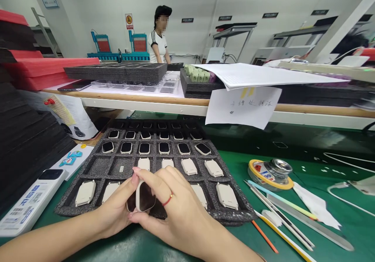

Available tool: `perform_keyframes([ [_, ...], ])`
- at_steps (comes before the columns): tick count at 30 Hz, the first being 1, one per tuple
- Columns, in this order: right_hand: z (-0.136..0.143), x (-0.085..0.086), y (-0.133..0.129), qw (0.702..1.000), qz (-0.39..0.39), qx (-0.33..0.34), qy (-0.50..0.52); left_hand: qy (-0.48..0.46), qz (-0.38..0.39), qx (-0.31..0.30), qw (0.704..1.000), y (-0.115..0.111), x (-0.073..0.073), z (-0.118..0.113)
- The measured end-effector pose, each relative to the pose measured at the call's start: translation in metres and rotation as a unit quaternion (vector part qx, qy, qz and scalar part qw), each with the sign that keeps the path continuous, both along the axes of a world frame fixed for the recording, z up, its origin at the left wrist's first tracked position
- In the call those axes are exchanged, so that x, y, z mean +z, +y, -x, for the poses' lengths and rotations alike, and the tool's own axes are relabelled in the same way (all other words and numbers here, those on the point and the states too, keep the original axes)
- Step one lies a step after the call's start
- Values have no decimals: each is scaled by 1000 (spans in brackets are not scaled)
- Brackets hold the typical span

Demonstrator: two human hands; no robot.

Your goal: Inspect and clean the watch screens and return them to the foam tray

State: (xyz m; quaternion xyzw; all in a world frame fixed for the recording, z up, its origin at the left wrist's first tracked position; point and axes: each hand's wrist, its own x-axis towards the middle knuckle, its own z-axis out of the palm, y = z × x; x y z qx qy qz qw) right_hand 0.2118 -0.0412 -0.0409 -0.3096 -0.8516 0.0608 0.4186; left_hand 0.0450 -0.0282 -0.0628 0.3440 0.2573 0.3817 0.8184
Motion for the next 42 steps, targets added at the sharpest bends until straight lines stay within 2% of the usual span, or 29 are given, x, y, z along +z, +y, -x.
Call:
perform_keyframes([
  [3, 1, 0, 0, 996, 63, 31, 46, -13, -4, -10, 1000, 1, 1, 1],
  [7, -2, 1, 0, 995, 81, 45, 33, -23, -12, -19, 999, 2, 0, 2],
  [10, -6, 3, 3, 995, 67, 59, 45, -27, 25, -2, 999, 1, -1, 2],
  [14, -9, 6, 9, 997, 40, 44, 39, -3, 74, 13, 997, 1, 0, 3],
  [19, -9, 6, 9, 999, 25, 35, 2, -2, 61, -10, 998, 3, 3, 3],
  [22, -12, 7, 11, 999, -12, 29, -9, -16, 61, -3, 998, 4, 0, 1],
  [25, -12, 13, 22, 1000, 2, -10, 26, -37, 9, -13, 999, 2, -4, 0],
  [27, -6, 19, 36, 995, 66, -55, 54, -11, -51, -53, 997, 0, -5, 1],
  [29, 9, 21, 52, 988, 127, -77, 47, 53, -113, -107, 986, -3, -3, 3],
  [32, 40, 13, 71, 988, 152, -38, -15, 145, -186, -168, 957, -6, 2, 6],
  [34, 60, 2, 78, 987, 151, -15, -51, 157, -204, -188, 948, -8, 5, 7],
  [38, 75, -17, 85, 985, 155, 5, -73, 122, -199, -197, 952, -10, 7, 7],
  [40, 68, -16, 84, 986, 156, -2, -52, 134, -210, -173, 953, -12, 9, 7],
  [42, 56, -7, 78, 988, 151, -9, -13, 170, -238, -138, 946, -13, 11, 7],
])
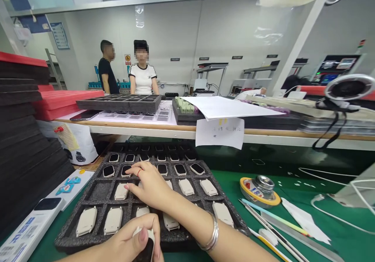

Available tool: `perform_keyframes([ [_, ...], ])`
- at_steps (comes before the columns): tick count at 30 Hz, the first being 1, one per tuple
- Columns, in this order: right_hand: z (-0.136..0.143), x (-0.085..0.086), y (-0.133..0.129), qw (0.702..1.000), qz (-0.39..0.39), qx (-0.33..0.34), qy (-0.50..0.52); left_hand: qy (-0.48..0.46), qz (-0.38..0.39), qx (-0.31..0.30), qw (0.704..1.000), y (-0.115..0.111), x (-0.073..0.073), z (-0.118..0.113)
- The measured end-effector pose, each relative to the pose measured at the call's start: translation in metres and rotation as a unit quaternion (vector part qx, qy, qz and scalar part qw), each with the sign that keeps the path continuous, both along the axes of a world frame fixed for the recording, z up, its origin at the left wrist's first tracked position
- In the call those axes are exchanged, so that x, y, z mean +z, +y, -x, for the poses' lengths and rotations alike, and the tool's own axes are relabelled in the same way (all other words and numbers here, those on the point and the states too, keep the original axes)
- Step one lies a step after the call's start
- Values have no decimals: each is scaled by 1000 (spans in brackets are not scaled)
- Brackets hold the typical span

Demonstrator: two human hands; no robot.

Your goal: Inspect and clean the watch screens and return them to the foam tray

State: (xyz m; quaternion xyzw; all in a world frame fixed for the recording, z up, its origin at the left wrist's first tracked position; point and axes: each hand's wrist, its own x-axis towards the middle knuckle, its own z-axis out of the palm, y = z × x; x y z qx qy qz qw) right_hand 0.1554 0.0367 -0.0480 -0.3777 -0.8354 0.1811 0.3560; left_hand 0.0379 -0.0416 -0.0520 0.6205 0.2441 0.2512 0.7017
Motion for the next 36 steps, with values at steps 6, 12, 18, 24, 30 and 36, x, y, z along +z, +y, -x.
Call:
perform_keyframes([
  [6, -35, 31, -44, 992, -26, 7, 124, 23, 18, 60, 998, 9, -8, -3],
  [12, -53, 17, -74, 975, 44, 88, 197, -68, 170, 135, 974, 16, -10, -4],
  [18, -55, 7, -64, 983, 119, 107, 93, -116, 243, 156, 950, 21, -11, -6],
  [24, -54, 8, -62, 982, 87, 113, 125, -125, 286, 189, 931, 18, -9, -1],
  [30, -46, 6, -64, 980, 60, 81, 172, -125, 296, 205, 924, 16, -2, 2],
  [36, -48, 5, -62, 960, 92, 20, 262, -138, 264, 188, 936, 16, -7, -1],
])
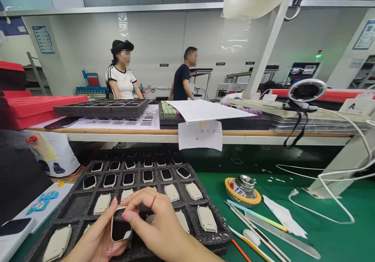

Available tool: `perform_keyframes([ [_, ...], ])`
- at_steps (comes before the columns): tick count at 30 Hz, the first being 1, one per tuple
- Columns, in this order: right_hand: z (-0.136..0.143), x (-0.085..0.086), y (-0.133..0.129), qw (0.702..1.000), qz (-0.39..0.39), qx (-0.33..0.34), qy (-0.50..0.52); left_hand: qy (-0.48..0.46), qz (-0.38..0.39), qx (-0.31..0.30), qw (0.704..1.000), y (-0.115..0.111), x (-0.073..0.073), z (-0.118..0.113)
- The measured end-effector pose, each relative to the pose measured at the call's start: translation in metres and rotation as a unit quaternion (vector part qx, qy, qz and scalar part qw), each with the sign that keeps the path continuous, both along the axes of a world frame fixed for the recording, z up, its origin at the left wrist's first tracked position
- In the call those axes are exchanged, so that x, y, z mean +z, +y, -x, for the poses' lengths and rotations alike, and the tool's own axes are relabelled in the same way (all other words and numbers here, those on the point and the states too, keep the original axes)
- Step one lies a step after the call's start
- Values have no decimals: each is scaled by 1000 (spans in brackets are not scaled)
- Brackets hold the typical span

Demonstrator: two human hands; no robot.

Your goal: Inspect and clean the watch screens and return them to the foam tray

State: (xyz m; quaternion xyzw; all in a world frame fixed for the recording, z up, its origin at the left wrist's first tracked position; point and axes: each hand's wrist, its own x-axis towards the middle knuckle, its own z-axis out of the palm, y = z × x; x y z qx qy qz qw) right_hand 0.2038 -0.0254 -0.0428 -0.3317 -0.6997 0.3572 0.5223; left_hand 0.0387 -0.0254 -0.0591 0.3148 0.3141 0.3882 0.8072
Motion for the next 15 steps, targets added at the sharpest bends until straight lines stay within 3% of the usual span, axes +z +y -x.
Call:
perform_keyframes([
  [6, -11, 2, 8, 981, 67, -71, 166, -3, -7, -49, 999, 2, 3, 3],
  [15, -4, -20, 16, 959, 165, -67, 221, 7, -25, -50, 998, 10, -6, 4],
])
